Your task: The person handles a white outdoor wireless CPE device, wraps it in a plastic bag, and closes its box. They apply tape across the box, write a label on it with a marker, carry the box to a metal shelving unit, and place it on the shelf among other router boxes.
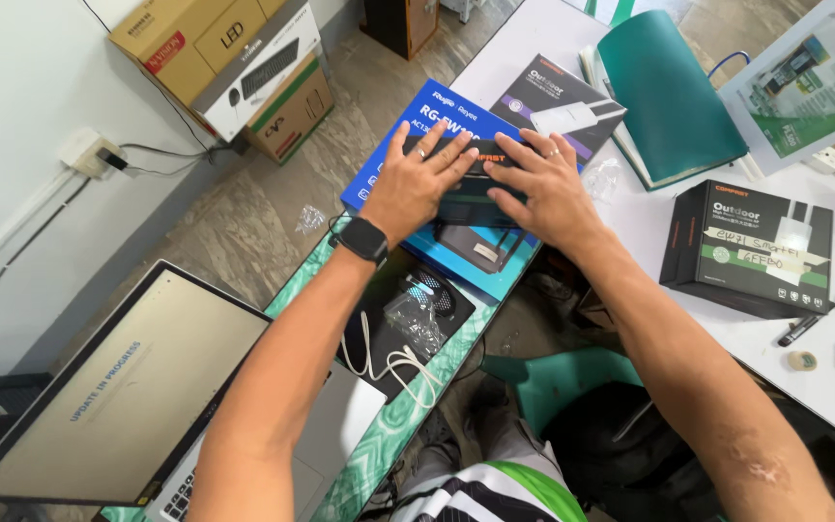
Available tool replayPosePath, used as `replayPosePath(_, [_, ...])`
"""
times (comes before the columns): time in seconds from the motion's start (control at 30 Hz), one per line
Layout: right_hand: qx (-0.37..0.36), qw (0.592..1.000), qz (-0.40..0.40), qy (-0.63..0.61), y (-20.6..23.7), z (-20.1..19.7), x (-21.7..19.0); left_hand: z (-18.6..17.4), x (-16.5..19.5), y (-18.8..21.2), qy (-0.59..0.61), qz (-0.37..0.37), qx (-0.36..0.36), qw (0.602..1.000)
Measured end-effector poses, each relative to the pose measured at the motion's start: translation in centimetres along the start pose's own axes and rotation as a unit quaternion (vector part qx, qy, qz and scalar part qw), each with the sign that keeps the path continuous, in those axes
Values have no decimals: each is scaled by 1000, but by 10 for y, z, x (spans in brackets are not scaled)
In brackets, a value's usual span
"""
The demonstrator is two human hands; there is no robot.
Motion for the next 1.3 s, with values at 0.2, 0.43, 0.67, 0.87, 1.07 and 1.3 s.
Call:
replayPosePath(0.2, [3,998,-26,61,-2,3,-4,-5,2,0,-9,-8,21,1000])
replayPosePath(0.43, [-64,998,-5,6,-7,-16,-28,-35,12,12,182,-113,-67,974])
replayPosePath(0.67, [-52,998,24,-29,6,-22,-71,-55,24,52,147,-194,-96,965])
replayPosePath(0.87, [-141,985,68,71,37,34,-94,-28,15,84,216,-241,-103,941])
replayPosePath(1.07, [-27,989,58,131,78,73,-67,37,29,105,181,-256,-25,949])
replayPosePath(1.3, [28,996,77,-44,126,71,-58,46,63,101,62,-237,-20,969])
Point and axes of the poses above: each hand's wrist, its own y-axis away from the middle knuckle, its own z-axis out of the palm, x = y × z, the point moved 4 cm from there along -y, towards the middle knuckle, and after that the axes turned 15 degrees about -z, right-handed, at the moved point
